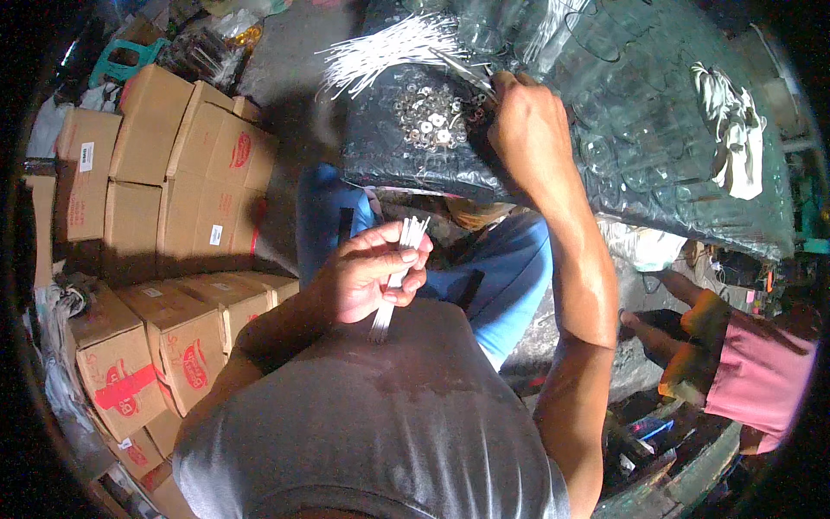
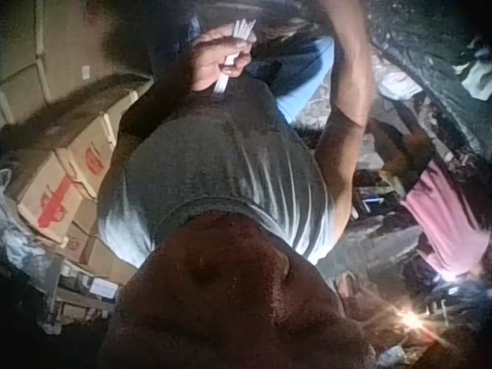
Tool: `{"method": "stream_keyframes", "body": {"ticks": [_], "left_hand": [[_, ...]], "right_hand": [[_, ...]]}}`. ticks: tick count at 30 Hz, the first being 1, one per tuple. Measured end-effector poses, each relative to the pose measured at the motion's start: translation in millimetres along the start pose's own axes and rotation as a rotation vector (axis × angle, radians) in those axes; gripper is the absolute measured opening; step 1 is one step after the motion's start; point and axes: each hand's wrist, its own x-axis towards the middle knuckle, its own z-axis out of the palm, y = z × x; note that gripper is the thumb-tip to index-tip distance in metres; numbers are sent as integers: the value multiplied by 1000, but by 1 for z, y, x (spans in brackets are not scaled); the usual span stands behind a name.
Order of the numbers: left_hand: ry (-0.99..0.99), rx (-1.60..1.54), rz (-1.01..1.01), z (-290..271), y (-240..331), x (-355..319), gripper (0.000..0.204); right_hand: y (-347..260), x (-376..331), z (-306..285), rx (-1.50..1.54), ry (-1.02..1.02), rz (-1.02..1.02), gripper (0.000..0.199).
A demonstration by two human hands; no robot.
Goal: The person sits at a low work surface and repeatedly picks up thin white rods, threads small metal rings onto them, and uses pliers to crimp or secure the rings. The person handles the rods one at a time and places the finished pieces on the table.
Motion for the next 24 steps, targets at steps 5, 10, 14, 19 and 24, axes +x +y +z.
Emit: {"method": "stream_keyframes", "body": {"ticks": [5, 10, 14, 19, 24], "left_hand": [[25, 115, 99, -3, 0, 4, 17], [46, 187, 181, -3, 0, 7, 15], [107, 222, 217, -5, -6, 8, 13], [193, 287, 248, -2, -6, 14, 11], [187, 312, 265, 3, -1, 18, 14]], "right_hand": [[0, -15, 1, 103, 122, -9, 20], [-8, -43, -3, 240, 129, 95, 24], [-27, -69, -15, 456, 98, 198, 15], [-40, -99, -1, 1164, -38, 316, 7], [-55, -117, 22, 1345, -35, 347, 8]]}}
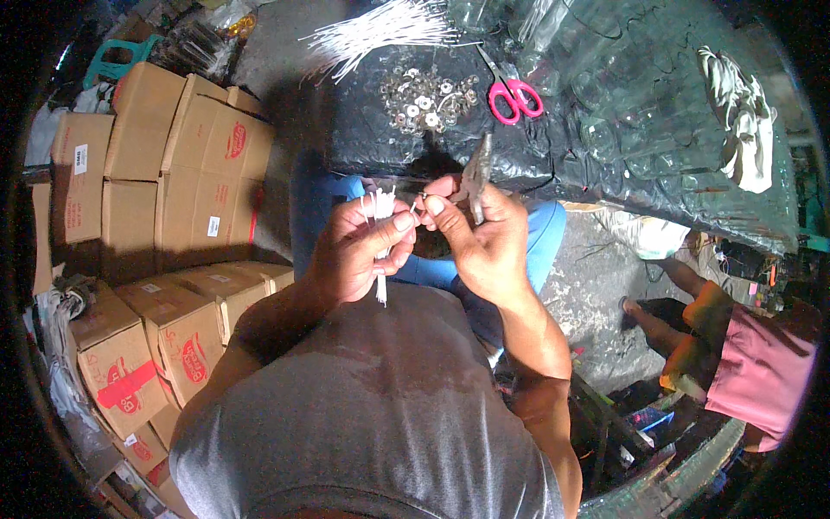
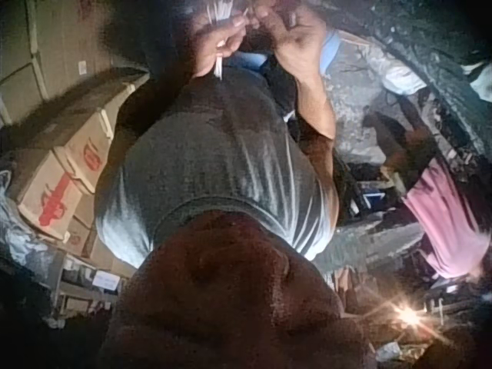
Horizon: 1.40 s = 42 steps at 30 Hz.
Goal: The person sits at a low work surface and repeatedly picks up thin white rods, threads small metal rings onto them, and uses pliers to crimp or secure the rings. The person handles the rods one at a time and places the finished pieces on the table.
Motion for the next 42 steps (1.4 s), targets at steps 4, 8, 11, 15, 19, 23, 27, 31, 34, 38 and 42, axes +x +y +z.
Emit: {"method": "stream_keyframes", "body": {"ticks": [4, 8, 11, 15, 19, 23, 27, 31, 34, 38, 42], "left_hand": [[9, 24, 18, 4, 4, 1, 15], [4, 44, 21, 4, 7, 0, 14], [-5, 49, 45, 1, 5, 2, 15], [10, 53, 8, 0, 5, 1, 14], [55, 27, -12, 2, 6, 1, 14], [81, 44, 17, 2, 7, 0, 14], [131, 70, 38, -5, 11, 2, 14], [188, 87, 101, -11, 13, 1, 14], [197, 109, 131, -11, 15, 3, 14], [181, 121, 121, -9, 17, 4, 14], [191, 129, 105, -6, 19, 2, 14]], "right_hand": [[4, -3, 7, -15, 39, 13, 8], [9, -3, 8, 16, 27, -5, 9], [12, -3, 7, 41, 31, -17, 9], [13, -6, 8, -19, 55, -15, 9], [14, -7, 6, -145, 51, -63, 9], [14, -3, 6, -275, 44, -175, 13], [-5, -8, 2, -435, 88, -29, 20], [-28, -13, -14, -874, -60, -11, 36], [-17, -18, -21, -985, -101, -186, 37], [-15, -14, -18, -1145, -121, -314, 34], [-10, -13, -19, -1184, -145, -359, 32]]}}
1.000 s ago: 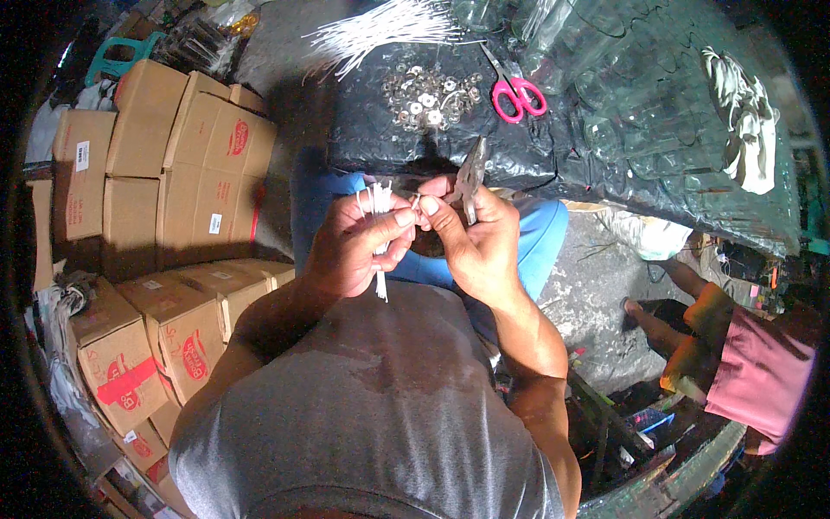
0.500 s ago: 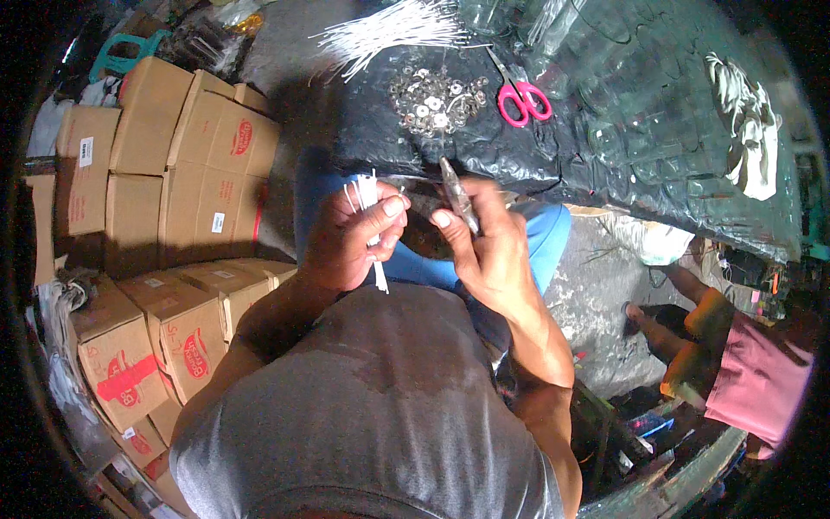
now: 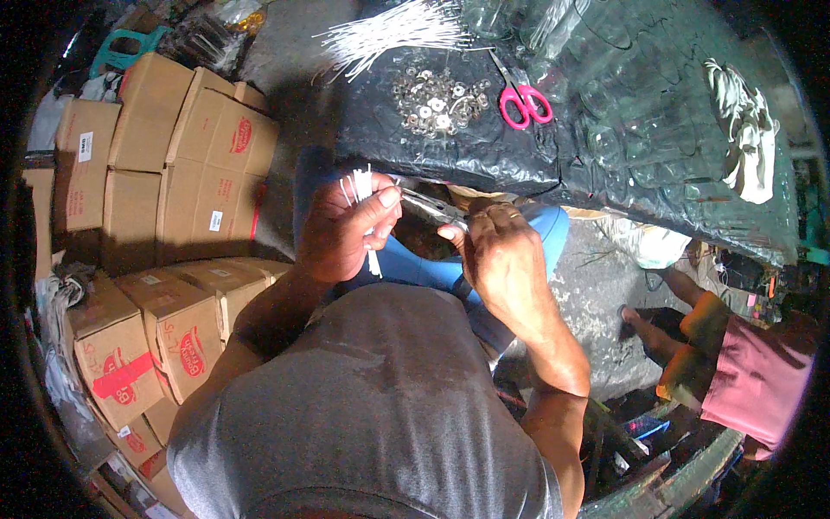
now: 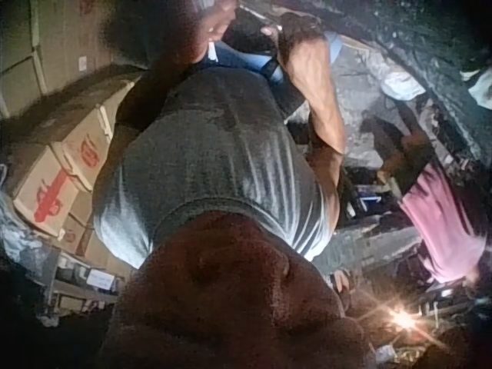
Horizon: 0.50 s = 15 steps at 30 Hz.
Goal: The person sits at a low work surface and repeatedly picks up thin white rods, threads small metal rings onto them, and uses pliers to crimp or secure the rings. The person handles the rods one at a time and places the finished pieces on the table.
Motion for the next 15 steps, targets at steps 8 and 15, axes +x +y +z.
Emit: {"method": "stream_keyframes", "body": {"ticks": [8, 15], "left_hand": [[-50, 86, 22, -8, -4, 0, 13], [-67, 324, 117, -8, -3, 0, 13]], "right_hand": [[0, 1, 2, 50, 5, -21, 31], [2, 2, 5, 50, 37, -49, 31]]}}
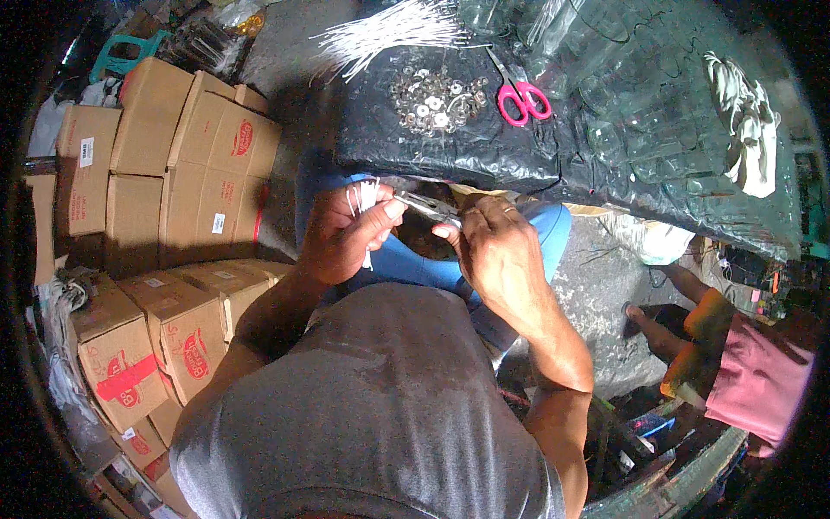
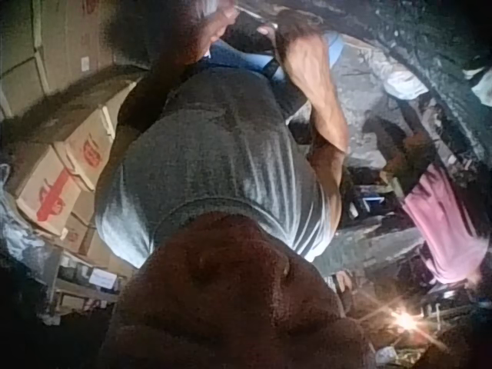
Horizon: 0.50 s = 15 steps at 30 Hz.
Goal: The person sits at a low work surface and repeatedly picks up thin white rods, threads small metal rings onto them, and uses pliers to crimp or secure the rings. The person handles the rods one at a time and places the finished pieces on the table.
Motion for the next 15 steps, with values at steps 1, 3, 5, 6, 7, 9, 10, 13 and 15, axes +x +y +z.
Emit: {"method": "stream_keyframes", "body": {"ticks": [1, 3, 5, 6, 7, 9, 10, 13, 15], "left_hand": [[1, 9, 13, 0, 0, 0, 13], [3, 28, 39, 0, 0, -1, 13], [22, -15, 20, 2, -1, -1, 13], [31, -36, 10, 3, -1, -1, 13], [41, -33, 8, 4, -1, -1, 13], [60, -27, 5, 4, -2, 0, 13], [54, -21, 8, 4, -2, 0, 13], [26, 12, 9, 2, -2, 0, 14], [-3, 53, -2, 3, 5, 0, 15]], "right_hand": [[0, 0, 0, 1, -3, 3, 31], [-1, 1, 0, -10, -26, 13, 33], [-2, 1, -1, -36, -68, 35, 35], [-3, 2, -1, 2, -56, 63, 36], [-5, 3, 0, 39, -44, 91, 37], [-9, 4, 1, 124, -53, 170, 39], [-11, 4, 1, 171, -74, 219, 39], [-2, -1, 9, 174, -88, 144, 39], [6, -2, 15, 165, -81, 69, 40]]}}
